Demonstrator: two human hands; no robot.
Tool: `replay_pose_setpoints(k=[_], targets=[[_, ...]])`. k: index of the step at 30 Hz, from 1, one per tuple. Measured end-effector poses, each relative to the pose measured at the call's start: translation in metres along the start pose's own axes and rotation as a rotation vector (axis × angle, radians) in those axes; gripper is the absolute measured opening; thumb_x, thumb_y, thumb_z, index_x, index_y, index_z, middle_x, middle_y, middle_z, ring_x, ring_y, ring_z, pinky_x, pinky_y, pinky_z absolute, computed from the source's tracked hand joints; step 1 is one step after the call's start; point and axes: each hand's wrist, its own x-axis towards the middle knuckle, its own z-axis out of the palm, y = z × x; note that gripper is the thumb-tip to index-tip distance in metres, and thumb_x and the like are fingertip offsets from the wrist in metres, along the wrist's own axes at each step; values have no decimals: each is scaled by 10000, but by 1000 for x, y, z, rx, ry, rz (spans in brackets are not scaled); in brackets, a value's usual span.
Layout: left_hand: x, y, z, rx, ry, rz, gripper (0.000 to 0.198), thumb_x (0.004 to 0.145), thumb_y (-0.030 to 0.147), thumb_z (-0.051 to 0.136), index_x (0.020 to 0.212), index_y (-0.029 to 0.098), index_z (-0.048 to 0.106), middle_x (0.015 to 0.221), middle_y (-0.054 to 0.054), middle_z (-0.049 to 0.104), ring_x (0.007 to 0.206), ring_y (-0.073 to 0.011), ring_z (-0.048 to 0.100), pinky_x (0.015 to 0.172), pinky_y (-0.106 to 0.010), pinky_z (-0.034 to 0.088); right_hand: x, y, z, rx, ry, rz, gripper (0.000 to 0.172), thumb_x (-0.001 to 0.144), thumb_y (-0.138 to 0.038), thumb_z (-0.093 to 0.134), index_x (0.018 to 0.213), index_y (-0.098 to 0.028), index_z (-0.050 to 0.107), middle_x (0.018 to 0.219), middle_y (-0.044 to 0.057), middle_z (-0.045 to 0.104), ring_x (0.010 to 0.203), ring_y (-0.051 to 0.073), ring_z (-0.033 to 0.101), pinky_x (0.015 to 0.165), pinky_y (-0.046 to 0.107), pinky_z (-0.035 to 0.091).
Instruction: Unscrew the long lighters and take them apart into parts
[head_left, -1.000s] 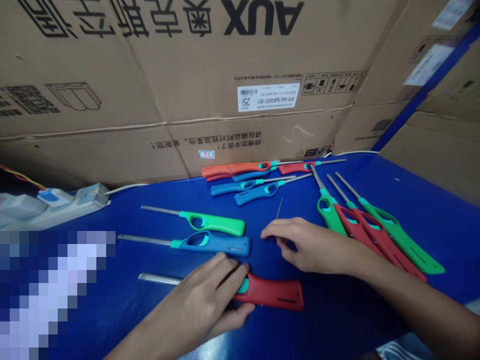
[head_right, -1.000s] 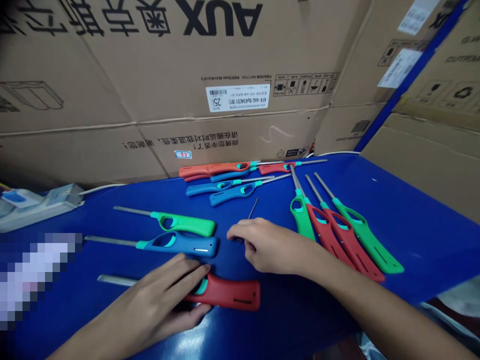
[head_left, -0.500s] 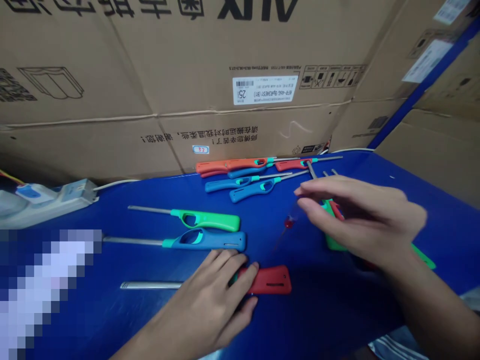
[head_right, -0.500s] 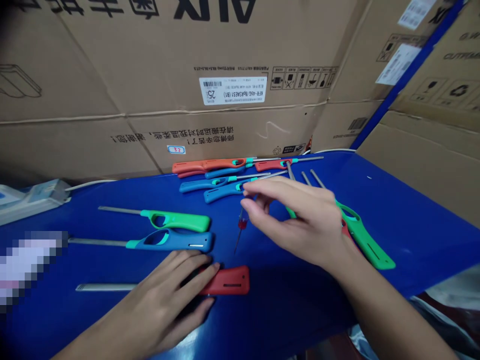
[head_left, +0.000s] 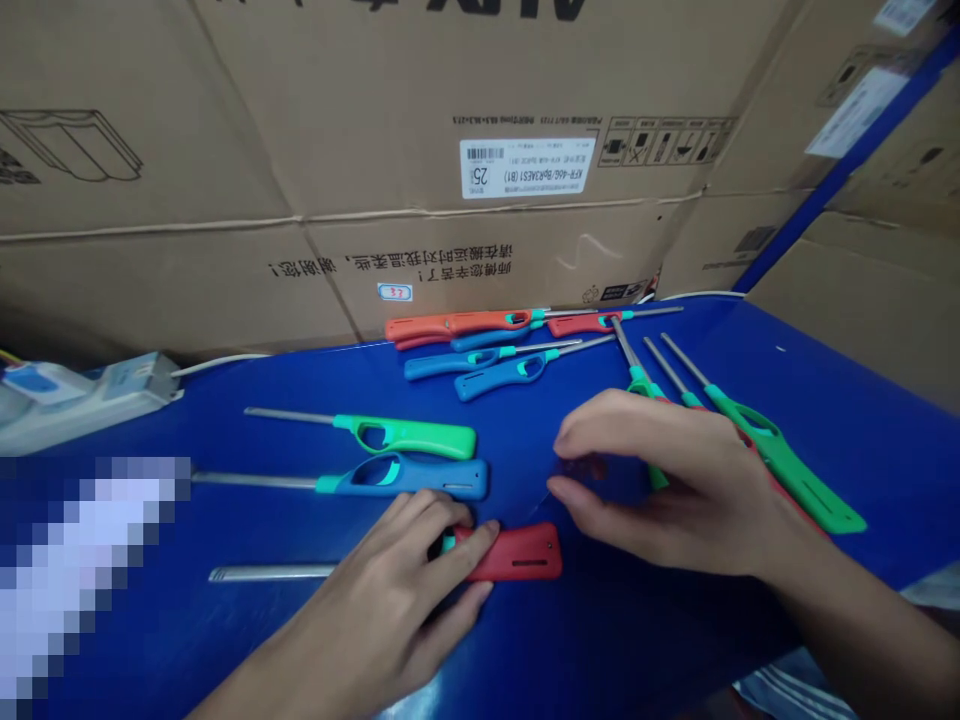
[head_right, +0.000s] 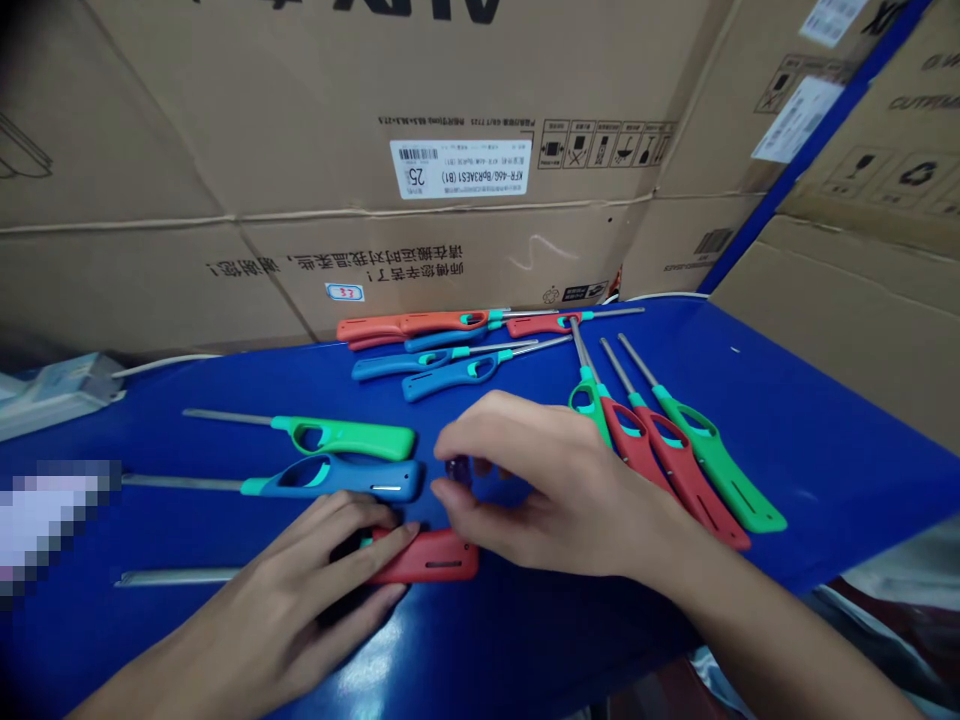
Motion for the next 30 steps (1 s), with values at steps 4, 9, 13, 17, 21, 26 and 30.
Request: replay_pose_setpoints(k=[4, 9, 13, 17, 21, 26, 30], targets=[[0, -1, 0, 10, -3, -5, 294, 931, 202, 525, 1210, 177, 615, 1058, -115, 590, 970, -254, 564, 814, -414, 549, -3, 6, 1, 14, -45, 126, 324, 823, -126, 677, 1116, -215, 573, 902, -16, 680, 664, 85, 618, 622, 206, 520], [1, -2, -1, 5, -27, -9, 320, 924, 181, 535, 1238, 178, 595, 1074, -118, 585, 973, -256, 553, 827, -434, 548, -6, 5, -4, 259, 133, 124, 364, 814, -79, 678, 1125, -238, 573, 942, 7, 667, 771, 138, 668, 655, 257, 570], [1, -1, -1, -5, -37, -18, 291, 918, 181, 544, 1203, 183, 607, 1069, -107, 583, 971, -245, 553, 832, -412, 546, -6, 2, -4, 303, 94, 118, 353, 809, -64, 671, 1109, -228, 581, 926, 12, 660, 760, 142, 669, 651, 273, 574], [2, -1, -1, -6, -27, -17, 296, 918, 178, 546, 1208, 185, 603, 1071, -103, 580, 981, -245, 551, 843, -411, 541, -6, 3, -3, 262, 63, 96, 344, 792, -51, 686, 1086, -201, 589, 929, 14, 661, 744, 125, 654, 634, 256, 557], [0, -2, 1, -17, -20, -26, 291, 923, 180, 536, 1209, 190, 594, 1076, -100, 573, 990, -245, 542, 856, -418, 534, -6, 3, -3, 235, 66, 85, 343, 789, -53, 691, 1088, -188, 591, 928, 15, 666, 724, 114, 639, 614, 246, 543], [-1, -3, 2, -33, -13, -38, 312, 919, 186, 543, 1227, 205, 589, 1097, -98, 578, 1012, -246, 539, 864, -407, 533, -5, 3, -4, 220, 62, 87, 315, 808, -78, 677, 1083, -208, 592, 922, 6, 669, 709, 109, 627, 607, 245, 537], [-1, -2, 1, -27, -12, -40, 316, 912, 191, 552, 1224, 208, 599, 1102, -96, 589, 1009, -243, 553, 865, -400, 537, -5, 3, -5, 216, 54, 90, 306, 814, -84, 670, 1082, -210, 594, 904, 0, 674, 703, 110, 625, 610, 246, 537]])
